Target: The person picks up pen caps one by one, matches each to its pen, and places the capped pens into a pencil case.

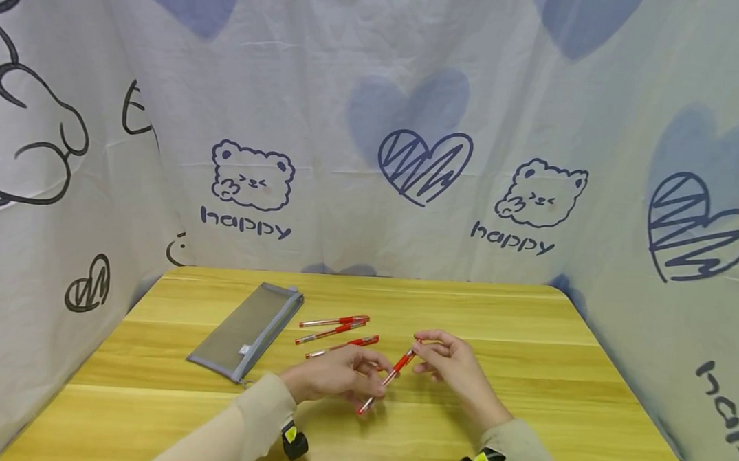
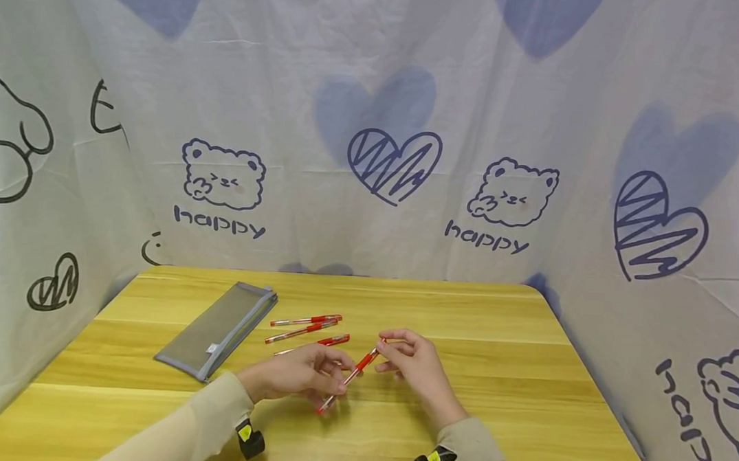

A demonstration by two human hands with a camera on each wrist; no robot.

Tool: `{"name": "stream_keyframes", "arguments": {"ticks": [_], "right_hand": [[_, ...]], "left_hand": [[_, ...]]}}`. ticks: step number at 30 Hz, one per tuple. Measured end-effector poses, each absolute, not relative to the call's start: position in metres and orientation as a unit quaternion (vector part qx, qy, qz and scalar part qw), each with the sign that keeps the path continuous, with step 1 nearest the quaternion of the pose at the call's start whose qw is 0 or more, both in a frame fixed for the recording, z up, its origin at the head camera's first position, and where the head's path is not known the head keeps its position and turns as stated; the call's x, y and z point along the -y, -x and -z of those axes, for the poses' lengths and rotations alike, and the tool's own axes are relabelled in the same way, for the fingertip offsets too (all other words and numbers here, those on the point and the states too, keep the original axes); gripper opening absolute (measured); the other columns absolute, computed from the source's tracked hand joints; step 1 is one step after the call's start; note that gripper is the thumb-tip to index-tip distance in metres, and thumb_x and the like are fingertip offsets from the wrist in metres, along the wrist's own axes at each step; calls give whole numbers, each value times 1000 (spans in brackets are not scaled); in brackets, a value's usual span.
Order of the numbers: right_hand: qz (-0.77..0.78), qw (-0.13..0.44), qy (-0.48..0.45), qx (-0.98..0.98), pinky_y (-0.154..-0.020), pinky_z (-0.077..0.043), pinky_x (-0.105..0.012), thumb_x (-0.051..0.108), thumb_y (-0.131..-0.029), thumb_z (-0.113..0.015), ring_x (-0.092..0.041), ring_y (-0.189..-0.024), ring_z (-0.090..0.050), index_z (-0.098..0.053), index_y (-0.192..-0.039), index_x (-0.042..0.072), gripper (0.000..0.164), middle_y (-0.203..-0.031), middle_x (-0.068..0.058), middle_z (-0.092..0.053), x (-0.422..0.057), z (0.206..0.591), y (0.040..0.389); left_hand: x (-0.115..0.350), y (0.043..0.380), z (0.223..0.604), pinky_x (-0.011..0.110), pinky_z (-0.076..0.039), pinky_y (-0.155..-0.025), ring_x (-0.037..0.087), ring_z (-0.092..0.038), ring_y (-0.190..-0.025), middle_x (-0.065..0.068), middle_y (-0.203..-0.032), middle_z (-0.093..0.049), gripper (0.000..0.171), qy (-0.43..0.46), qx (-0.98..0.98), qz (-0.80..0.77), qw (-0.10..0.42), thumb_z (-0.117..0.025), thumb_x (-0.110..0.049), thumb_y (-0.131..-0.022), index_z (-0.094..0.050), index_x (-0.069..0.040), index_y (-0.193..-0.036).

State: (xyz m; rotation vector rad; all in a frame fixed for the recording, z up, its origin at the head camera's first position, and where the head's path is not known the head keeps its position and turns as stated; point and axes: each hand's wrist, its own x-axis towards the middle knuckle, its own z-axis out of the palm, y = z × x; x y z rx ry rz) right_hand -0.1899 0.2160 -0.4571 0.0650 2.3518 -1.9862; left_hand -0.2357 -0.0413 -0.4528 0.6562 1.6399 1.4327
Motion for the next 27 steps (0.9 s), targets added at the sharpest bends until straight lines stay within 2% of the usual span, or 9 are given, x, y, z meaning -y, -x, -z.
{"name": "stream_keyframes", "arguments": {"ticks": [6,12,16,23,27], "right_hand": [[662,16,-33,-748,-62,-48,-23,24,-103,-74,-12,-75,-75,-64,-138,4,42,-111,-5,-82,-214,458,195],[667,9,-38,-744,-61,-46,-23,17,-103,-73,-11,-72,-72,-67,-132,2,33,-101,3,-81,-216,457,199],[665,13,-28,-746,-60,-46,-22,16,-103,-73,-9,-70,-70,-67,-132,0,33,-96,6,-80,-217,453,200],[664,26,-18,-747,-61,-45,-22,16,-103,-73,-9,-73,-68,-68,-129,0,31,-109,-4,-82,-222,452,203],[667,34,-3,-744,-60,-44,-21,16,-104,-72,-8,-72,-68,-67,-125,-1,28,-109,-4,-82,-225,454,205]], "left_hand": [[30,232,452,29,-63,-69,16,-75,-80,3,-97,-74,38,-237,-648,-599,407,-70,-7,-103,-61,-2,-140],[22,231,452,29,-64,-66,18,-75,-77,9,-99,-76,34,-215,-635,-620,408,-66,0,-102,-63,-2,-136],[17,230,451,32,-65,-68,19,-76,-77,11,-100,-77,33,-202,-630,-627,412,-65,1,-103,-64,-1,-136],[11,228,449,33,-66,-68,19,-76,-74,6,-92,-76,33,-177,-613,-641,426,-64,3,-102,-65,-1,-135],[10,228,450,31,-66,-67,17,-76,-73,6,-91,-76,36,-171,-606,-647,431,-64,4,-101,-64,1,-137]]}}
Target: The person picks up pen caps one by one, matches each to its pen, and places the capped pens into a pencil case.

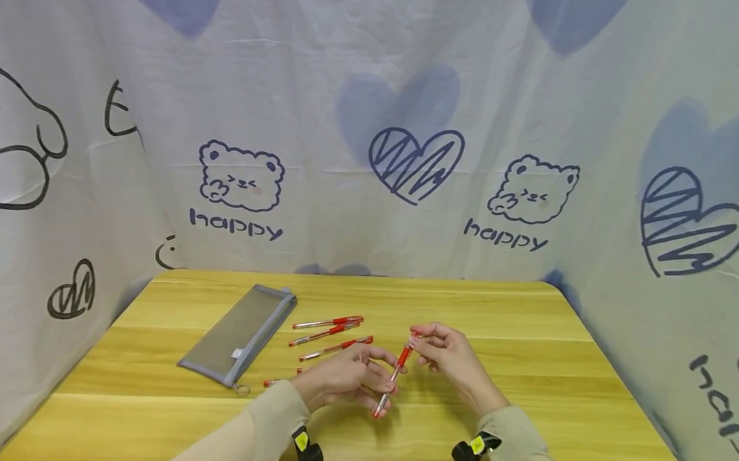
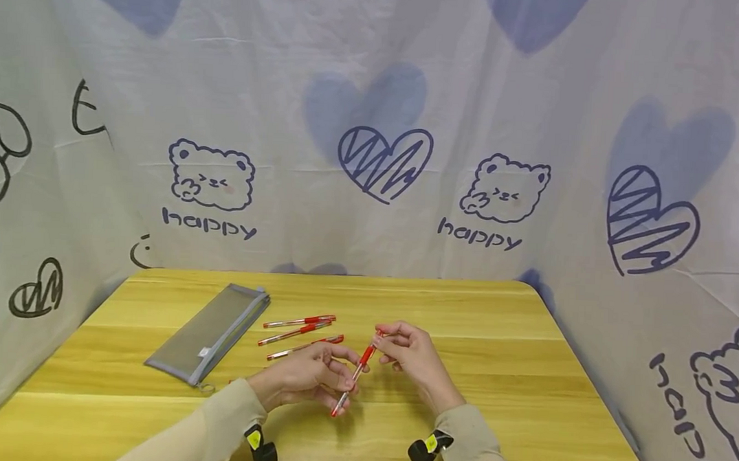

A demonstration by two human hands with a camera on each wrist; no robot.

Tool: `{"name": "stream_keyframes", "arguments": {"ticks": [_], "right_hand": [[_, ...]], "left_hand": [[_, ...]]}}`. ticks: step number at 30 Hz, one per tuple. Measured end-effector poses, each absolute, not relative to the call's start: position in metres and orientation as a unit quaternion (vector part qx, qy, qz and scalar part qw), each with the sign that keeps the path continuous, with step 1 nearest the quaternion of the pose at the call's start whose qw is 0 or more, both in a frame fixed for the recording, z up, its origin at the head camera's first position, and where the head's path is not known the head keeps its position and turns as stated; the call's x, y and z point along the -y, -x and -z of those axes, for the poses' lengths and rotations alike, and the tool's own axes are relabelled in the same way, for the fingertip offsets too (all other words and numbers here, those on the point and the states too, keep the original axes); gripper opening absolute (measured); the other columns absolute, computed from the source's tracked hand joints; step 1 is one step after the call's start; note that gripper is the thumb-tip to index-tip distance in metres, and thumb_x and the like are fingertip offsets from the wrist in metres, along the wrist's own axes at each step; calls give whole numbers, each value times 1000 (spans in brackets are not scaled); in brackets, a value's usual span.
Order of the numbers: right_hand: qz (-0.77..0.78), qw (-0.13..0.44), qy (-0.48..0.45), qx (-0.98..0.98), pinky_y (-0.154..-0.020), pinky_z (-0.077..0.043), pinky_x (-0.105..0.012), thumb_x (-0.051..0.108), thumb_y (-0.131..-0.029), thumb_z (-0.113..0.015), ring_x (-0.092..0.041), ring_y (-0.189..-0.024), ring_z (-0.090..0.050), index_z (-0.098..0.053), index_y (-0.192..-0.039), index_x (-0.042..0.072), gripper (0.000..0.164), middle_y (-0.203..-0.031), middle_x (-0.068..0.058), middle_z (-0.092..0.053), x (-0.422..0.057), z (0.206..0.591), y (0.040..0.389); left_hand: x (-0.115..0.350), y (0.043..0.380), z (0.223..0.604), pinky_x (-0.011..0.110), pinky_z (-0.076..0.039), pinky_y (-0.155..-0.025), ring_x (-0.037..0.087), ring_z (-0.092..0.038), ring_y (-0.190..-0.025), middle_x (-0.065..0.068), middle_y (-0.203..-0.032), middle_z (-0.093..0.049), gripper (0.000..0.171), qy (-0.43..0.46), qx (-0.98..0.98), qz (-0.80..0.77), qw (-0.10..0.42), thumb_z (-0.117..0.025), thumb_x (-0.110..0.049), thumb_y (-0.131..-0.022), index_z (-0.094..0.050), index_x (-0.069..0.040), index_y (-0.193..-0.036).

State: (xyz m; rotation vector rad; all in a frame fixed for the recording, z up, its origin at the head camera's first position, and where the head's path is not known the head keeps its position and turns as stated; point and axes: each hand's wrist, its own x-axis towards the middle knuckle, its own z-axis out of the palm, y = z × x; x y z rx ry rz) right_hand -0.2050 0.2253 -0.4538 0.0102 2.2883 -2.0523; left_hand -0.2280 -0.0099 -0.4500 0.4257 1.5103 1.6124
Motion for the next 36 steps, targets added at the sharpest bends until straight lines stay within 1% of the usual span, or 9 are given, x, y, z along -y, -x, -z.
{"name": "stream_keyframes", "arguments": {"ticks": [4,6,8,10,15,18,22,30,36], "right_hand": [[666,38,-7,-745,-59,-44,-20,15,-104,-71,-9,-72,-69,-67,-126,-2,28,-106,-2,-83,-226,454,205],[662,38,-10,-748,-58,-44,-20,15,-104,-71,-9,-72,-71,-66,-129,-2,31,-105,-2,-83,-227,454,204],[659,39,-18,-751,-59,-44,-21,17,-104,-72,-11,-72,-72,-67,-132,1,33,-106,-2,-83,-227,454,203],[654,46,-23,-755,-59,-45,-21,21,-105,-71,-11,-74,-73,-65,-139,2,40,-110,-4,-82,-228,454,201],[650,69,-24,-756,-61,-47,-22,26,-110,-63,-11,-80,-75,-51,-156,5,53,-123,-11,-78,-233,456,197],[652,73,-26,-755,-62,-48,-22,25,-111,-59,-11,-84,-76,-43,-161,5,56,-128,-15,-76,-238,458,196],[654,73,-50,-751,-63,-49,-23,28,-111,-60,-11,-86,-76,-40,-161,6,58,-128,-13,-76,-245,461,193],[663,68,-89,-740,-61,-48,-19,26,-111,-59,-10,-84,-74,-42,-156,5,53,-129,-15,-73,-258,462,188],[663,66,-90,-740,-60,-48,-19,27,-111,-59,-10,-83,-73,-42,-153,3,52,-122,-12,-73,-264,462,183]], "left_hand": [[8,230,452,33,-66,-67,18,-75,-73,6,-91,-75,34,-176,-598,-646,439,-63,4,-102,-62,1,-136],[7,231,453,33,-66,-68,18,-75,-75,6,-91,-75,32,-181,-599,-643,442,-63,3,-102,-62,-1,-134],[6,232,454,34,-66,-69,19,-75,-76,6,-93,-76,31,-185,-602,-639,442,-64,2,-103,-61,-3,-134],[6,234,454,34,-66,-70,19,-76,-78,7,-95,-77,31,-187,-612,-632,437,-64,0,-103,-60,-4,-133],[5,239,455,34,-65,-71,20,-75,-81,13,-102,-77,33,-194,-646,-609,417,-65,-2,-103,-58,-1,-135],[2,242,455,31,-65,-69,19,-75,-81,16,-106,-77,37,-191,-662,-599,407,-68,-4,-103,-58,1,-137],[-1,246,457,28,-64,-68,18,-75,-81,21,-110,-77,45,-178,-679,-593,395,-70,-4,-102,-55,4,-144],[-9,256,462,31,-66,-74,20,-75,-83,31,-113,-75,54,-157,-675,-610,385,-62,2,-105,-42,12,-154],[-14,263,462,29,-66,-74,20,-76,-83,32,-117,-73,57,-140,-676,-615,382,-59,3,-105,-37,14,-157]]}}
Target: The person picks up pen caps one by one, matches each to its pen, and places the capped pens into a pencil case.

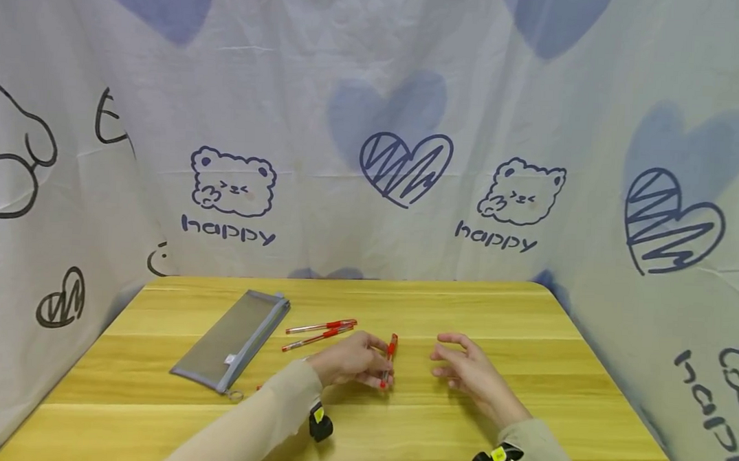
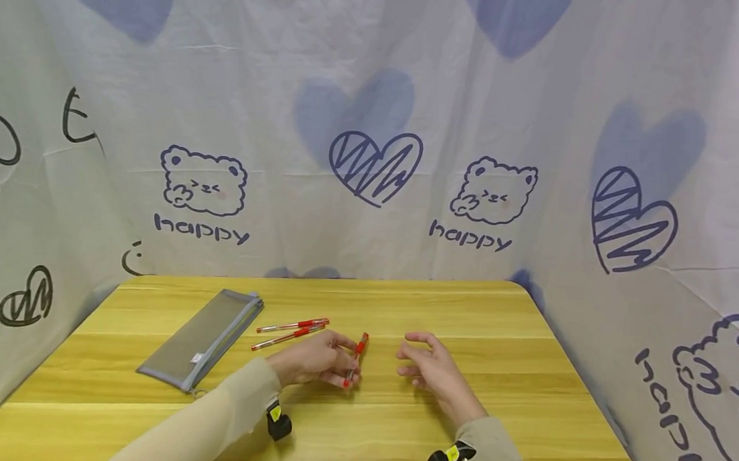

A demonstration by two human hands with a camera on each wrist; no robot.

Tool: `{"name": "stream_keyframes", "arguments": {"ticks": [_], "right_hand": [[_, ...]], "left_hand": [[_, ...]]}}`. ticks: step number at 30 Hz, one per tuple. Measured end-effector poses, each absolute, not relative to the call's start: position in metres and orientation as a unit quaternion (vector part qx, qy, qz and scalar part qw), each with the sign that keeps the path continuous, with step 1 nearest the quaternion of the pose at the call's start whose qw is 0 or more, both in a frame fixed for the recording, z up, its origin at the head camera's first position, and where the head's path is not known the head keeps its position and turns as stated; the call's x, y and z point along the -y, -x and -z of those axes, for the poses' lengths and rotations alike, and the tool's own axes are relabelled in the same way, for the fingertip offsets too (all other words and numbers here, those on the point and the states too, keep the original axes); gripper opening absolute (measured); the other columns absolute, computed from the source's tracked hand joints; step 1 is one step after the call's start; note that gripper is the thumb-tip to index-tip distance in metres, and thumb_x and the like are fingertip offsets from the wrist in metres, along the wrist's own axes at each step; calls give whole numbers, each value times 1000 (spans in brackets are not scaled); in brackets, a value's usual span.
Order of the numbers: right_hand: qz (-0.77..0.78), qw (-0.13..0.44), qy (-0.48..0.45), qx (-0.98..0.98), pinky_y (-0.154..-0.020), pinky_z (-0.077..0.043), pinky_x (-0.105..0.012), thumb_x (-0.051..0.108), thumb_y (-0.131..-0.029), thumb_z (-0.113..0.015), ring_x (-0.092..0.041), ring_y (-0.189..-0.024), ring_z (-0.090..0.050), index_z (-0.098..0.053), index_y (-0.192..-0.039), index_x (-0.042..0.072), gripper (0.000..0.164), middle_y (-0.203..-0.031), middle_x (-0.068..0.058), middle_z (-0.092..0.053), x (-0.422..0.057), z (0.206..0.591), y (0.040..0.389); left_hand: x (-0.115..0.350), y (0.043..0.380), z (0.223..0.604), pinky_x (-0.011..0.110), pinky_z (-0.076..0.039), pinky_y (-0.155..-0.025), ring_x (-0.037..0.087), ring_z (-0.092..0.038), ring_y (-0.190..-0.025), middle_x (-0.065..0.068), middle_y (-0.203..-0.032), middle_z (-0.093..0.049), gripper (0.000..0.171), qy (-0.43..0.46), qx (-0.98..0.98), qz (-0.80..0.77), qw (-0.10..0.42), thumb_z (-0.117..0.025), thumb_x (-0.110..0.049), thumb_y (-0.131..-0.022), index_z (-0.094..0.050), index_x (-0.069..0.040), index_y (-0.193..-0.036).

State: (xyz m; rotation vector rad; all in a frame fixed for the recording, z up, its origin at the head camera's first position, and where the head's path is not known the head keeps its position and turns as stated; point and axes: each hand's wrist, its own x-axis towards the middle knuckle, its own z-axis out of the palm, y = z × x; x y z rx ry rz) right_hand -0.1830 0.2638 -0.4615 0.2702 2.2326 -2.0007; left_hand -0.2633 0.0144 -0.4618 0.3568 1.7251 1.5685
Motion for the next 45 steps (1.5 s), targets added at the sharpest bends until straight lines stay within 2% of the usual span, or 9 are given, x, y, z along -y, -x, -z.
{"name": "stream_keyframes", "arguments": {"ticks": [10,17,25,29,33,40,45], "right_hand": [[663,76,-92,-739,-60,-47,-20,27,-111,-59,-9,-82,-72,-43,-152,2,51,-117,-7,-72,-266,461,181],[667,81,-99,-734,-60,-48,-19,28,-111,-60,-7,-80,-72,-44,-152,2,52,-117,-6,-73,-271,462,183],[671,84,-105,-729,-61,-49,-19,29,-110,-61,-7,-81,-72,-44,-153,1,53,-113,-3,-73,-275,461,184],[671,85,-106,-729,-60,-49,-19,29,-110,-61,-8,-82,-71,-44,-152,0,54,-114,-4,-73,-276,462,184],[669,86,-109,-730,-61,-50,-19,29,-110,-61,-9,-82,-71,-45,-152,1,53,-115,-4,-73,-276,463,182],[667,89,-112,-731,-61,-50,-20,30,-111,-61,-9,-83,-72,-44,-153,1,54,-118,-7,-73,-276,463,180],[667,94,-107,-731,-62,-50,-20,30,-110,-61,-9,-83,-72,-43,-153,1,54,-119,-7,-73,-274,462,180]], "left_hand": [[-13,272,454,23,-63,-67,16,-75,-78,31,-118,-74,67,-131,-702,-602,356,-60,4,-105,-26,14,-162],[-6,286,449,28,-63,-70,15,-69,-78,29,-127,-69,71,-125,-728,-579,344,-61,0,-106,-24,8,-166],[-1,290,448,31,-65,-72,16,-67,-75,27,-123,-69,70,-119,-727,-582,345,-60,0,-105,-25,9,-165],[0,290,448,30,-65,-71,17,-67,-76,24,-116,-69,70,-120,-727,-579,350,-59,-1,-105,-25,10,-165],[2,290,446,30,-64,-72,18,-67,-81,21,-113,-69,70,-122,-736,-566,350,-59,-3,-106,-25,8,-165],[8,288,440,44,-65,-92,33,-74,-109,31,-143,-61,68,-132,-741,-561,344,-58,-4,-106,-25,10,-164],[18,286,436,46,-65,-93,39,-72,-118,34,-145,-59,69,-136,-730,-572,349,-58,-4,-106,-25,9,-165]]}}
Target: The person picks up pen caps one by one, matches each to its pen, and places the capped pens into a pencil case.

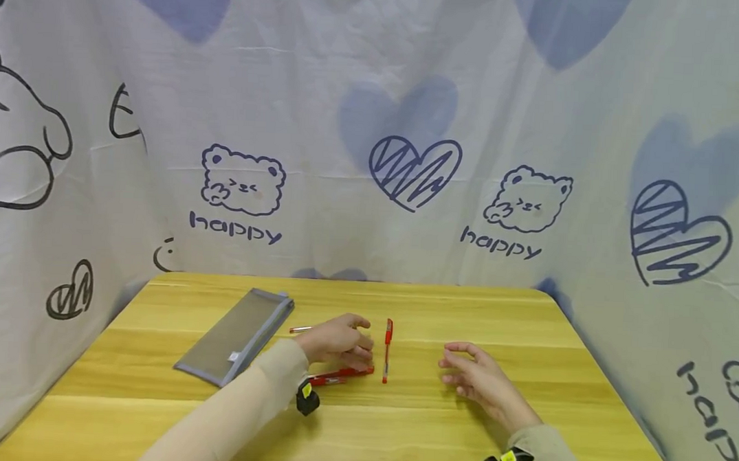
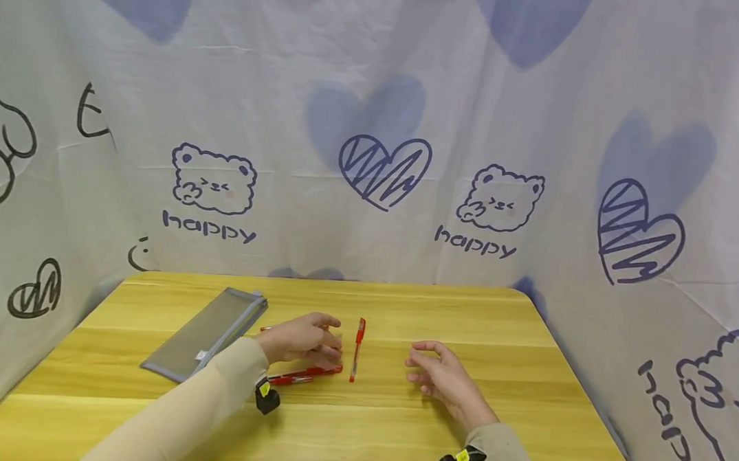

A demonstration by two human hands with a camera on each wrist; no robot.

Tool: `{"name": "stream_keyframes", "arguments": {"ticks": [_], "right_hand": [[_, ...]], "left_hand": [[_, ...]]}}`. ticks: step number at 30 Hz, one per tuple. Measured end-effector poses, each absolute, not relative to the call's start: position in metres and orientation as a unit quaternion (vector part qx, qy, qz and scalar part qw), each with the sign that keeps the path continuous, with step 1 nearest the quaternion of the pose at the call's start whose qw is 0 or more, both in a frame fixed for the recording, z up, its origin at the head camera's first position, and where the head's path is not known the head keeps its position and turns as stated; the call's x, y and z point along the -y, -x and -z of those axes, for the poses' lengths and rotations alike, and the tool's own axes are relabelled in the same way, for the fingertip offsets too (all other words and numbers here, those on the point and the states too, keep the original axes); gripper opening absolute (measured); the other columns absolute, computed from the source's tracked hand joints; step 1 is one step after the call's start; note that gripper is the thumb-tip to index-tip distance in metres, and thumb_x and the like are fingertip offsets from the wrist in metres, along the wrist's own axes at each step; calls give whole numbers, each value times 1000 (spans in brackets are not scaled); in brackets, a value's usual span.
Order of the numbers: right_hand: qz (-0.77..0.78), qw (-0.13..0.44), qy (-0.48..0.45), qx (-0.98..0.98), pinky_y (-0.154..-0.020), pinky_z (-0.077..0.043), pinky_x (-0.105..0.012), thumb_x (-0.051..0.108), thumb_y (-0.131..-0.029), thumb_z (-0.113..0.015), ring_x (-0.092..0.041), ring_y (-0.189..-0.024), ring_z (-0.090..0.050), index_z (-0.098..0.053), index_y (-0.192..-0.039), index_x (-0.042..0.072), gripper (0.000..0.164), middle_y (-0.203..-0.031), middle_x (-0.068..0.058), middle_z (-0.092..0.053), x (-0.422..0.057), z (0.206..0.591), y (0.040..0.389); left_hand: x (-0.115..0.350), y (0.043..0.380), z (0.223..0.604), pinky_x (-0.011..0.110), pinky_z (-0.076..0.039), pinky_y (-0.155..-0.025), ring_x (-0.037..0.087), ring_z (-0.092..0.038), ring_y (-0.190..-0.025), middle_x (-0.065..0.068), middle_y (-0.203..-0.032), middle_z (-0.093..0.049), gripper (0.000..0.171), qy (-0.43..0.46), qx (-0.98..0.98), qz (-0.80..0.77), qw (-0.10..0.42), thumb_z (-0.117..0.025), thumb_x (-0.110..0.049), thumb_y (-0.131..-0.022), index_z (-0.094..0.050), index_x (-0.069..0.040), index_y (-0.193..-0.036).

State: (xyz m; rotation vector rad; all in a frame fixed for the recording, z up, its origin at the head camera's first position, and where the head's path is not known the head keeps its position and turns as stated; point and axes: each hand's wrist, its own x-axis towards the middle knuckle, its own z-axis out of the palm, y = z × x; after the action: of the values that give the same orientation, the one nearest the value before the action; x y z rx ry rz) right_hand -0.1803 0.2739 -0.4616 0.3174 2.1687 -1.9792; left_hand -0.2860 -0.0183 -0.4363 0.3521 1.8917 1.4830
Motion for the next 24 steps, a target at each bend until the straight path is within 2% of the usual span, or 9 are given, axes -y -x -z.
{"name": "stream_keyframes", "arguments": {"ticks": [11,18,24], "right_hand": [[666,104,-102,-732,-62,-50,-20,32,-110,-62,-9,-85,-72,-43,-153,3,55,-124,-9,-71,-271,455,181],[660,108,-95,-738,-64,-51,-20,32,-111,-61,-10,-88,-73,-43,-155,3,56,-125,-8,-71,-273,453,182],[658,110,-82,-741,-65,-50,-21,31,-110,-62,-11,-88,-73,-43,-153,2,55,-118,-3,-71,-274,449,181]], "left_hand": [[41,279,428,45,-65,-94,50,-63,-133,36,-157,-47,67,-152,-689,-613,355,-57,1,-106,-27,5,-165],[60,274,423,42,-65,-93,48,-62,-135,33,-156,-50,55,-161,-683,-622,348,-56,-5,-109,-39,1,-161],[78,270,423,44,-64,-96,44,-64,-132,31,-155,-52,53,-156,-682,-628,340,-59,-5,-108,-46,-6,-158]]}}
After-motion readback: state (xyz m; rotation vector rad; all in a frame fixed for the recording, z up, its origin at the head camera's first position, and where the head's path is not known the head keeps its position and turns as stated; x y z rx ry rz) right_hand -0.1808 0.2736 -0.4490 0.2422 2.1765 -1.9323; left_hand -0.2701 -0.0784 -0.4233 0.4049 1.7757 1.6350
